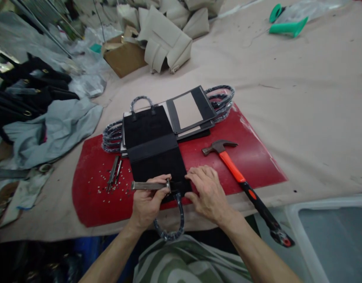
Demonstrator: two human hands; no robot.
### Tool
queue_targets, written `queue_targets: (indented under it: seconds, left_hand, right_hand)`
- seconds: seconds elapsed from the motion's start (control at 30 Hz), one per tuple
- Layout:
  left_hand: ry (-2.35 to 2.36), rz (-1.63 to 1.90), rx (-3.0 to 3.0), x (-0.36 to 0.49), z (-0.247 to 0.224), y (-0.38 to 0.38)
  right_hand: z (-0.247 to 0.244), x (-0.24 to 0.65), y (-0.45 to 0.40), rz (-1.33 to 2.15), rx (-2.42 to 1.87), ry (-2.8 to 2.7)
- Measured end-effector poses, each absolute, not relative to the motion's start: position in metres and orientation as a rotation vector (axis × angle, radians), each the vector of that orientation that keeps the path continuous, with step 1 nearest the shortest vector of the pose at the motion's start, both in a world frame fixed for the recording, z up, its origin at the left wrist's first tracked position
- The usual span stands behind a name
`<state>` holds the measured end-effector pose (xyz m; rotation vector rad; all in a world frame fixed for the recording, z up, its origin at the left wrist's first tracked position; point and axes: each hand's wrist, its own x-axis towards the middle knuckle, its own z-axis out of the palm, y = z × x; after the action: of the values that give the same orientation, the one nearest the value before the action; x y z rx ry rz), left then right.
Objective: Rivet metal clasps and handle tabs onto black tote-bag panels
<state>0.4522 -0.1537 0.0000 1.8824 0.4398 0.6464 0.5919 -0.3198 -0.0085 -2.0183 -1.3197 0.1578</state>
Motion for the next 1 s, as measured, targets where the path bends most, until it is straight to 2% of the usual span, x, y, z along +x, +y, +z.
queue_targets:
  seconds: [0.73,1.0]
  left_hand:
    - [0.273,0.659,2.143,0.468,-0.004,-0.162]
    - [0.284,0.59,2.064,0.467,0.0,-0.156]
  right_hand:
    - [-0.009,0.592,-0.32,0.18,-2.031,-1.31]
    - [-0.006,0.593,-0.324,0.187,-1.982,-1.322]
